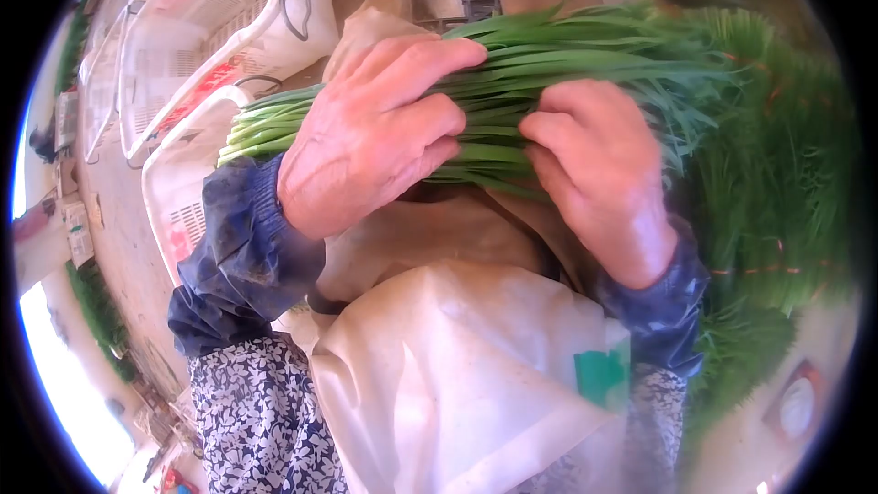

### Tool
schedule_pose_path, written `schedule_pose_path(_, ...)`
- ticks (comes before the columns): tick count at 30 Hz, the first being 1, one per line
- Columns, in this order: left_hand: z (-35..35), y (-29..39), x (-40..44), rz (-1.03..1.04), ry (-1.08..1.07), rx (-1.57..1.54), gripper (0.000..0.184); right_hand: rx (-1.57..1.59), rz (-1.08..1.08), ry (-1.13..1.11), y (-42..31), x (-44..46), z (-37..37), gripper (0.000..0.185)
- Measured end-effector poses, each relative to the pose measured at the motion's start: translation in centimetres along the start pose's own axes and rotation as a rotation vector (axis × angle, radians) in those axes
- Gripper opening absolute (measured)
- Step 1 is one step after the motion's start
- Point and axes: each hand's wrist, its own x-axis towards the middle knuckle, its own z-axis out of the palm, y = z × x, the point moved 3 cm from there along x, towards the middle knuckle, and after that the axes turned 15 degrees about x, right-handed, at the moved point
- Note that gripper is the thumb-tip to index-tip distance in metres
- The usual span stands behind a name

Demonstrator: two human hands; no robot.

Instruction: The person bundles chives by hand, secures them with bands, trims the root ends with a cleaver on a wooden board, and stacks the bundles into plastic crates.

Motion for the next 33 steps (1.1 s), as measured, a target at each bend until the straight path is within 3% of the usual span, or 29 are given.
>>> schedule_pose_path(12, -3.6, -1.4, -2.4, -0.107, -0.079, 0.186, 0.036, -0.094, -0.072, -0.053, -1.9, 2.3, -0.7, 0.023)
schedule_pose_path(19, -2.2, -1.9, -5.4, -0.122, 0.023, 0.102, 0.031, 0.192, 0.129, -0.243, 0.1, 2.9, -1.0, 0.01)
schedule_pose_path(21, -2.0, -1.7, -5.4, -0.117, 0.047, 0.12, 0.028, 0.414, 0.43, -0.312, 0.3, 3.0, -1.2, 0.011)
schedule_pose_path(23, -1.9, -1.7, -5.5, -0.11, 0.075, 0.135, 0.024, 0.393, 0.454, -0.378, 0.3, 3.5, -1.3, 0.011)
schedule_pose_path(25, -1.9, -1.8, -5.6, -0.056, 0.104, 0.166, 0.022, 0.537, 0.661, -0.34, 0.8, 3.6, -1.0, 0.006)
schedule_pose_path(32, -1.9, -1.6, -5.9, -0.022, 0.128, 0.208, 0.021, 0.598, 0.769, -0.459, -0.2, 5.1, 0.3, 0.014)
schedule_pose_path(33, -1.8, -1.7, -5.9, -0.008, 0.131, 0.209, 0.022, 0.498, 0.617, -0.501, -0.3, 5.3, 1.4, 0.014)
